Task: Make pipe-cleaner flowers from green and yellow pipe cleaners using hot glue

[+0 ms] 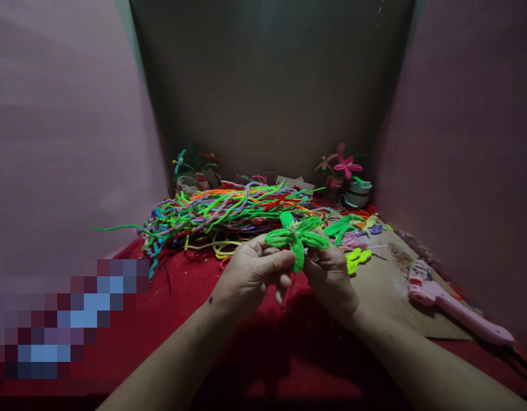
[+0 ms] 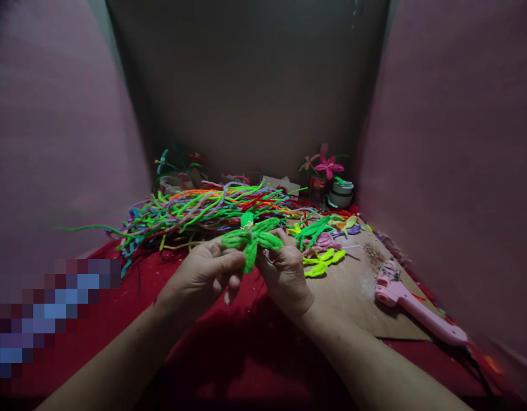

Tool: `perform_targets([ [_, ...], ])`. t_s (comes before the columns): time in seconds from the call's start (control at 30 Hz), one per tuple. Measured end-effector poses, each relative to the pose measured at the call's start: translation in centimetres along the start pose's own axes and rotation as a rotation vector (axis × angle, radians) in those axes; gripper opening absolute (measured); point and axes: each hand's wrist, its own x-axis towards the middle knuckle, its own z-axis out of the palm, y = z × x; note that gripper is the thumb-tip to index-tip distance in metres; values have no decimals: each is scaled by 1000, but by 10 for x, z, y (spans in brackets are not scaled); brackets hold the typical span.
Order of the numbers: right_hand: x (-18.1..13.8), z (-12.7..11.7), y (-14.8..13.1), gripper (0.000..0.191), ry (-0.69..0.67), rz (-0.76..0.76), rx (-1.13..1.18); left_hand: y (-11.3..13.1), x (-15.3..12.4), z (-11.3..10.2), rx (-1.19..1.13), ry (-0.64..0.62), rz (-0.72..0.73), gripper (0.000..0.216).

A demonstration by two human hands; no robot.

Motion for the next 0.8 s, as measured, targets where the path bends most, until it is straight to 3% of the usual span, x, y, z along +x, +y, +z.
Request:
perform_targets([
  [0.13, 0, 1, 1, 7, -16, 31, 15, 3, 0, -2, 85, 101, 191, 38],
  [0.4, -1, -1, -2, 6, -10, -124, -115, 1, -2, 5, 388, 242, 306, 34],
  [0.63, -4, 0, -1, 8, -36, -140, -158, 0, -5, 5, 409, 219, 323, 31],
  [0.8, -5, 1, -5, 4, -51, -140, -120, -6, -6, 5, 471, 268, 421, 28],
])
